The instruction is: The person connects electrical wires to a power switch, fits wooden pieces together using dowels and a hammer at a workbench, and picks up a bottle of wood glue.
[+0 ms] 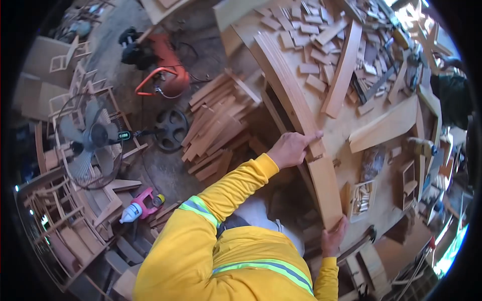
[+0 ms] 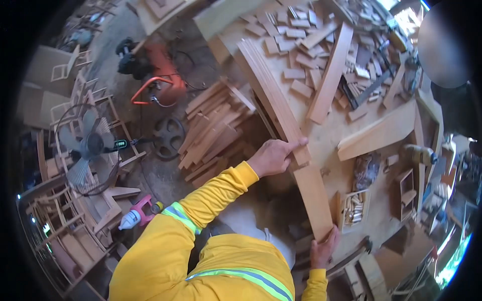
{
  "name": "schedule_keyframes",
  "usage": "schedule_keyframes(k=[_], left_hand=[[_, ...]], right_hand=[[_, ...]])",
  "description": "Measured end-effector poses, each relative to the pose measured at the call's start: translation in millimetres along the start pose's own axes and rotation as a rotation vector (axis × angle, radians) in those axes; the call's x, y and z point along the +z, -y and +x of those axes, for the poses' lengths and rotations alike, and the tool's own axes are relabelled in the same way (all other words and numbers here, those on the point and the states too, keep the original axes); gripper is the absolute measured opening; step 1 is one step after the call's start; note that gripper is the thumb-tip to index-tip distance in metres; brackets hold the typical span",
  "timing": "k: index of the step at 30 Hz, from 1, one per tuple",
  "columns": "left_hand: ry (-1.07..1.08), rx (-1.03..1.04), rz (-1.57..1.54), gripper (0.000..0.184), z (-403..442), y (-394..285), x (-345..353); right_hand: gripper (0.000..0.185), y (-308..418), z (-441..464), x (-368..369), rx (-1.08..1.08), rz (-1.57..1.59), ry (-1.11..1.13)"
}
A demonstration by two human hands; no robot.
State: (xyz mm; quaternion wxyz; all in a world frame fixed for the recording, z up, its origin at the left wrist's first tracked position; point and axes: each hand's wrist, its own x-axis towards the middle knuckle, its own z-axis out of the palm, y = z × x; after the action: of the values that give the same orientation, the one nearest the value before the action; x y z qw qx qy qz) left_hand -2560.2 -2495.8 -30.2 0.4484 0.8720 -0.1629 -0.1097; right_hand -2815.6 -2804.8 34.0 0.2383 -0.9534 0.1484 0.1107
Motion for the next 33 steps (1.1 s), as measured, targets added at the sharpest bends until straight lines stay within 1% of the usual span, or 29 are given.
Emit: schedule_keyframes(k=[2,5,8,10,13,14,16,17,18,20,23,24,27,28,30,33], left_hand=[[0.054,-0.075,0.015,0.072,-9,-6,-1],[0.001,-0.119,0.068,0.072,-16,-17,-1],[-0.024,-0.144,0.084,0.071,-20,-30,15],[-0.04,-0.192,0.098,0.07,-19,-28,19],[-0.108,-0.146,0.095,0.073,-18,-22,31],[-0.13,-0.125,0.063,0.074,-21,-32,32],[0.024,-0.262,0.113,0.077,-23,-51,18],[0.029,-0.248,0.113,0.077,-26,-46,24],[0.003,-0.202,0.12,0.08,-28,-34,30],[-0.024,-0.15,0.14,0.083,-25,-36,34],[-0.32,-0.279,0.169,0.083,-50,-59,58],[-0.323,-0.279,0.171,0.083,-56,-60,69],[-0.638,-0.359,-0.167,0.07,-73,-42,113],[-0.652,-0.362,-0.169,0.07,-78,-37,130],[-0.663,-0.438,-0.528,0.049,-86,-31,159],[-0.647,-0.484,-0.644,0.048,-91,-71,156]], right_hand=[[0.083,5,-2,-6,-0.02,0.006,0.008],[0.083,5,-7,-8,-0.066,0.027,0.01],[0.084,-5,-9,-20,-0.124,0.001,0.005],[0.087,-16,-4,-17,-0.197,0.006,0.0],[0.091,-32,-11,-13,-0.282,-0.024,-0.009],[0.093,-31,-10,-14,-0.282,-0.047,-0.009],[0.095,-39,-20,-20,-0.266,-0.081,-0.012],[0.096,-38,-19,-21,-0.262,-0.077,-0.014],[0.097,-35,-16,-21,-0.267,-0.067,-0.017],[0.098,-34,-12,-21,-0.274,-0.045,-0.028],[0.1,-37,-15,-20,-0.259,-0.039,-0.012],[0.1,-37,-15,-20,-0.262,-0.037,-0.013],[0.101,-37,-16,-19,-0.271,-0.027,-0.028],[0.101,-38,-15,-19,-0.285,-0.032,-0.026],[0.099,-41,-16,-16,-0.276,-0.032,-0.013],[0.097,-41,-11,-15,-0.287,-0.043,0.003]])
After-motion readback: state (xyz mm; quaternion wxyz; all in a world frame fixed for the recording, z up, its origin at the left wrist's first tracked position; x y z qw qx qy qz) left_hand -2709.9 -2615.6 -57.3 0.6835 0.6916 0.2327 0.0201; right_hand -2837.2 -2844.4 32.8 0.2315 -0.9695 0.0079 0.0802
